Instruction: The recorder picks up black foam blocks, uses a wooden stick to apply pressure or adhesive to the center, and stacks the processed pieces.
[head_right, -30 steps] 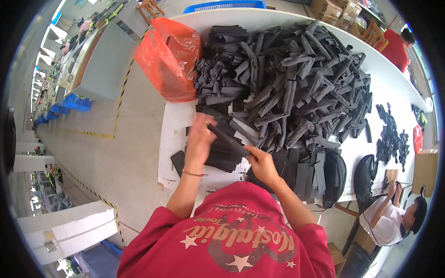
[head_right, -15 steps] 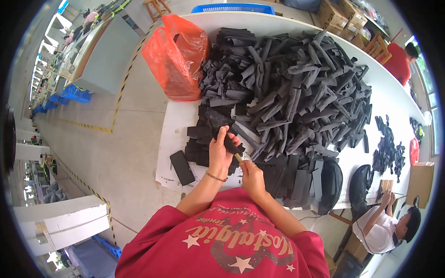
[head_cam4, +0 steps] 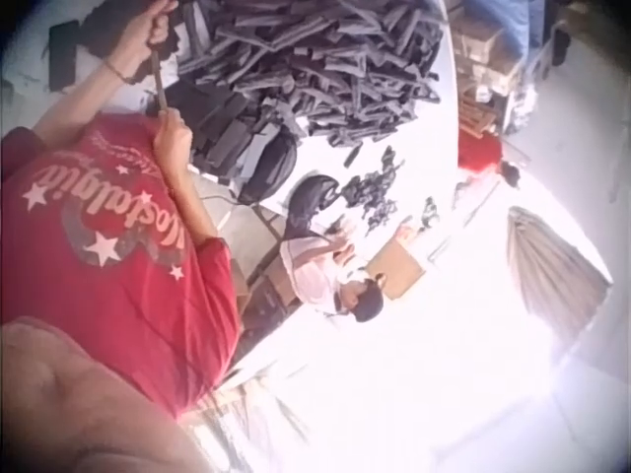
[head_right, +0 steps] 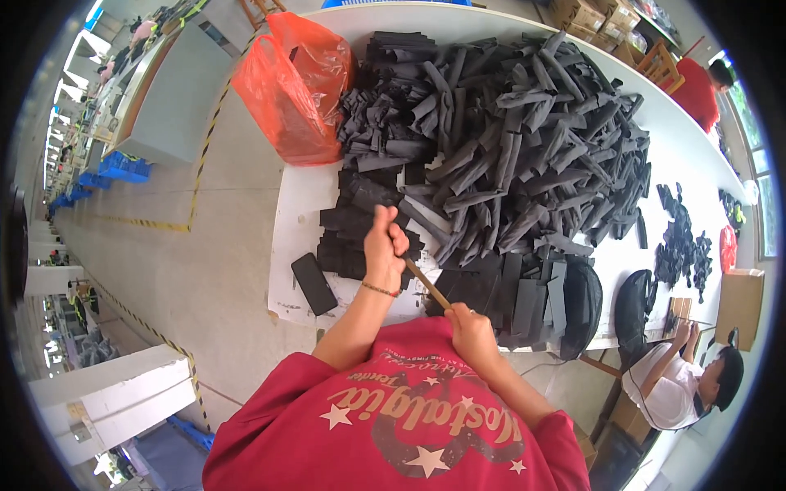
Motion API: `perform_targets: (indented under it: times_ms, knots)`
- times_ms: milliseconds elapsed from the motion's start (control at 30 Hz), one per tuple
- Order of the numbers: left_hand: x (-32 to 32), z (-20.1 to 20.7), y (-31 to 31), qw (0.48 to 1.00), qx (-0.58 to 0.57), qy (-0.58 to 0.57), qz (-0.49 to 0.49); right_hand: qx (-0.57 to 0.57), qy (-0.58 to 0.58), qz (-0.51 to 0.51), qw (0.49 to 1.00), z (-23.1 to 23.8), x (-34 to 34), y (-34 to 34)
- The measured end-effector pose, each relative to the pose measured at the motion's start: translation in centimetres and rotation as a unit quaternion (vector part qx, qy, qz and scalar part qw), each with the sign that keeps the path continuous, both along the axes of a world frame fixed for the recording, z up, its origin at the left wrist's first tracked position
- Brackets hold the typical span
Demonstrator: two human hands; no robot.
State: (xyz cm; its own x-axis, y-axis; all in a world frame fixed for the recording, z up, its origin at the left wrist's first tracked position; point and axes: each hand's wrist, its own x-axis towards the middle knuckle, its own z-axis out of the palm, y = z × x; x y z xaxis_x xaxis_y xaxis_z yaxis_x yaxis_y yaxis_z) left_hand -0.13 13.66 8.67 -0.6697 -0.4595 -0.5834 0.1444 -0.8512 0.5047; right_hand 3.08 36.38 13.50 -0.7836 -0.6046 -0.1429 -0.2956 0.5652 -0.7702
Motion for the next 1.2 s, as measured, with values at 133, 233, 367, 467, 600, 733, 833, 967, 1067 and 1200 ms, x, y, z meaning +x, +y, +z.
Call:
perform_targets:
  times_ms: [133,233,367,467,600,733,833,967,1067,1200]
  knots:
    - [0.1,2.3,0.4,0.993,0.056,0.021,0.102,-0.021,-0.057,-0.049,0.997,0.1,-0.3,-0.5]
    - [1.6,-0.9,1.4,0.992,-0.018,-0.038,-0.117,-0.036,-0.059,-0.031,0.997,-0.7,0.0,-1.3]
    - [1.0,-3.0,-2.0,0.999,0.041,-0.013,0.025,-0.031,-0.052,0.015,0.998,-0.3,1.2,1.3]
    - [2.3,-5.5,-9.6,0.983,-0.03,0.061,0.17,0.088,-0.112,0.197,0.97,2.8,0.8,5.9]
    - [0.2,-2.4,-7.6,0.989,0.032,0.055,0.134,-0.005,-0.142,-0.028,0.99,4.1,-0.9,2.4]
    - [-0.5,-3.6,-0.5,0.978,0.192,0.024,0.072,-0.201,0.061,-0.039,0.977,-1.5,-3.8,-6.1]
    - [0.1,-1.9,1.6,0.997,0.063,0.009,-0.042,-0.227,0.011,-0.064,0.972,-3.0,-4.9,-7.3]
    - [1.8,-0.2,0.6,0.837,-0.399,0.112,-0.357,-0.167,-0.065,-0.058,0.982,-2.7,-6.0,-5.0]
    - [1.2,0.8,2.3,0.814,-0.225,0.045,-0.534,-0.151,0.007,-0.096,0.984,-3.6,-7.1,-3.7]
    - [1.1,1.6,6.7,0.84,-0.255,0.068,-0.474,-0.273,-0.109,-0.329,0.897,-1.4,-10.4,-3.4]
